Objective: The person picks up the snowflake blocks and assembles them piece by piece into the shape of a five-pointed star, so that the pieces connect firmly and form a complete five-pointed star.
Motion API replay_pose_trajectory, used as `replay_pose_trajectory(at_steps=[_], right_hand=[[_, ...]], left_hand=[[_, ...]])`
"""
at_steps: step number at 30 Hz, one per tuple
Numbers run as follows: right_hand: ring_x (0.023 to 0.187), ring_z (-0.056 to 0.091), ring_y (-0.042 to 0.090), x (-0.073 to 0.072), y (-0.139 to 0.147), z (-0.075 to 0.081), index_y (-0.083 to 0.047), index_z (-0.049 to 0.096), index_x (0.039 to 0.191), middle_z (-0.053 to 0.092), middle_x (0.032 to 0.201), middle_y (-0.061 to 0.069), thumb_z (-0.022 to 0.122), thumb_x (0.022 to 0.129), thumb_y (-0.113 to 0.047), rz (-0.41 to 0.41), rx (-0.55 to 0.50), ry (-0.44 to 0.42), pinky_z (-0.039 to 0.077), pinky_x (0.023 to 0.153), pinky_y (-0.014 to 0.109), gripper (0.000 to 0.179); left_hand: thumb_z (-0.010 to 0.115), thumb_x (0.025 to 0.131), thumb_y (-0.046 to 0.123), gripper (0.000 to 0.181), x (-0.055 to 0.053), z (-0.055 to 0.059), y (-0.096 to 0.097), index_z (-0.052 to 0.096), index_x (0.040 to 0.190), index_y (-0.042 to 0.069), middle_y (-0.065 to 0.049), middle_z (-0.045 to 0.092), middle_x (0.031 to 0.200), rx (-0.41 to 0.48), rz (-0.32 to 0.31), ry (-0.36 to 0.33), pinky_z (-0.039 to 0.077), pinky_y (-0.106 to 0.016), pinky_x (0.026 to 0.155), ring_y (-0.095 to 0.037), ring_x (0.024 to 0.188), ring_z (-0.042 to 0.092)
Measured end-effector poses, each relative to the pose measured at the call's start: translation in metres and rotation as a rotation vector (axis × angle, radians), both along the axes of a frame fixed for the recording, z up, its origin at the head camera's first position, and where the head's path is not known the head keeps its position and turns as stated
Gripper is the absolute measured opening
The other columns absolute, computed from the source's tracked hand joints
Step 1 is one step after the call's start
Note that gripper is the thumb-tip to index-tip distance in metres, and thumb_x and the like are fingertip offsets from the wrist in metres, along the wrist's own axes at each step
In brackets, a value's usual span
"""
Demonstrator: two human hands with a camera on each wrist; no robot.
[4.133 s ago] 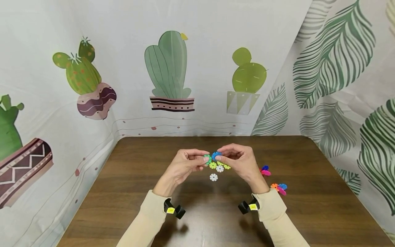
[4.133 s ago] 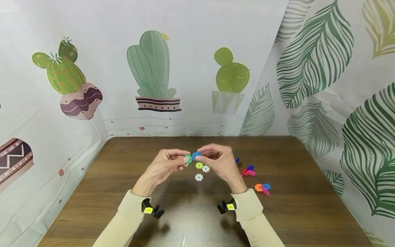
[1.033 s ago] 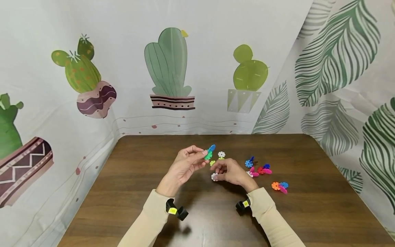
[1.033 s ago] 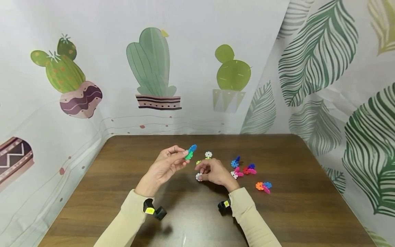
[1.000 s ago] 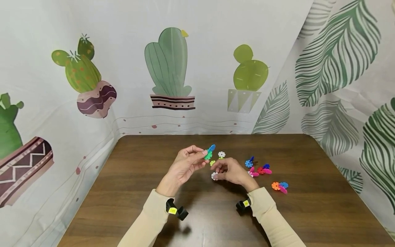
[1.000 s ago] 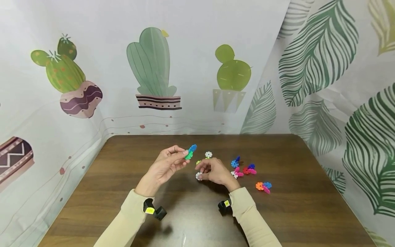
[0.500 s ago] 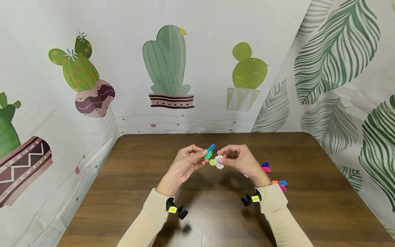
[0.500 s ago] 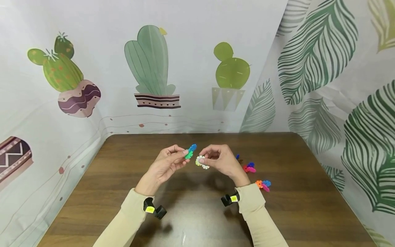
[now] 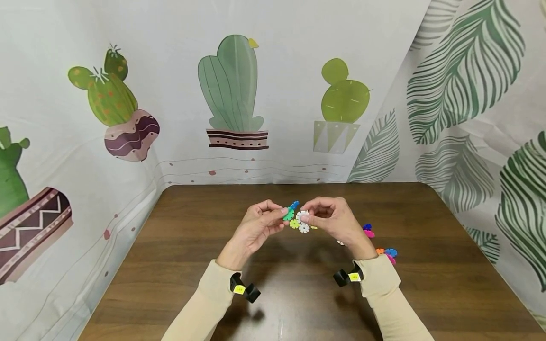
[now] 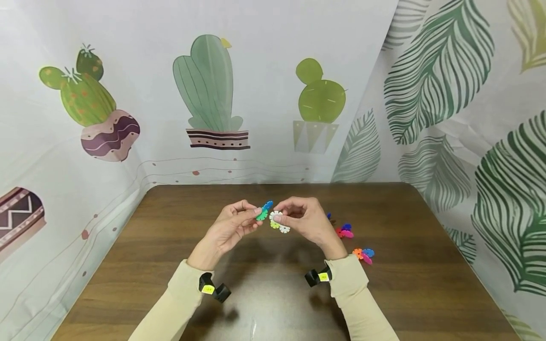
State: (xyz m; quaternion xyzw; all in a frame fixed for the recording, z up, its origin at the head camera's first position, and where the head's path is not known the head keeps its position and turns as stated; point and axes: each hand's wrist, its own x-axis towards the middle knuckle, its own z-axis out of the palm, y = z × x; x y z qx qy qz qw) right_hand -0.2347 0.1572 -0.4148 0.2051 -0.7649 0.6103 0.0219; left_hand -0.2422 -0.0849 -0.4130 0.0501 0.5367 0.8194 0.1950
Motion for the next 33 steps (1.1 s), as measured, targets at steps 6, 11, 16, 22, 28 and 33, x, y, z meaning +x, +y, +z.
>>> replay_pose_trajectory(at_steps=[6,11,16,22,28,33], right_hand=[[0.076,0.064,0.013,0.001,0.000,0.000,-0.006,0.081,0.105,0.070,0.087,-0.002,0.084,0.093,-0.008,0.023,0.004,0.057,0.058,0.065,0.025,0.012],[0.079,0.066,0.012,0.001,-0.002,-0.001,-0.005,0.082,0.101,0.072,0.091,0.004,0.084,0.092,-0.004,0.037,-0.007,0.100,0.060,0.067,0.024,0.010],[0.083,0.071,0.011,0.002,-0.005,-0.001,-0.005,0.085,0.099,0.073,0.094,0.012,0.086,0.089,-0.001,0.027,0.011,0.167,0.062,0.069,0.023,0.011],[0.081,0.070,0.008,0.003,-0.006,0.001,-0.006,0.086,0.096,0.072,0.092,0.011,0.088,0.086,-0.001,-0.031,0.024,0.201,0.061,0.066,0.022,0.012],[0.078,0.069,0.008,0.005,-0.011,0.000,-0.006,0.087,0.095,0.072,0.090,0.010,0.089,0.085,-0.001,-0.056,0.027,0.214,0.058,0.062,0.022,0.012],[0.079,0.070,0.008,0.005,-0.012,0.000,-0.007,0.087,0.094,0.073,0.091,0.010,0.089,0.084,0.000,-0.057,0.041,0.218,0.059,0.063,0.023,0.013]], left_hand=[[0.070,0.100,-0.001,0.019,0.001,-0.001,0.003,0.070,0.088,0.015,0.000,0.076,0.080,-0.035,-0.007,0.006,0.058,-0.019,0.064,-0.009,0.067,0.070],[0.071,0.099,-0.002,0.020,0.001,-0.003,0.006,0.071,0.086,0.014,0.000,0.076,0.080,-0.051,-0.007,0.021,0.058,-0.019,0.064,-0.010,0.067,0.071],[0.071,0.099,-0.004,0.022,0.002,-0.004,0.007,0.072,0.084,0.013,-0.001,0.076,0.079,-0.040,-0.007,0.029,0.058,-0.019,0.063,-0.009,0.066,0.072],[0.071,0.098,-0.005,0.023,0.004,-0.003,0.009,0.073,0.084,0.013,-0.002,0.077,0.081,-0.021,0.005,0.036,0.060,-0.019,0.065,-0.009,0.066,0.073],[0.073,0.097,-0.005,0.022,0.006,-0.003,0.010,0.072,0.084,0.012,-0.003,0.077,0.082,-0.016,0.037,0.053,0.061,-0.020,0.065,-0.009,0.065,0.071],[0.073,0.096,-0.007,0.023,0.005,-0.004,0.010,0.073,0.083,0.012,-0.003,0.077,0.082,-0.011,0.038,0.063,0.061,-0.020,0.065,-0.009,0.064,0.070]])
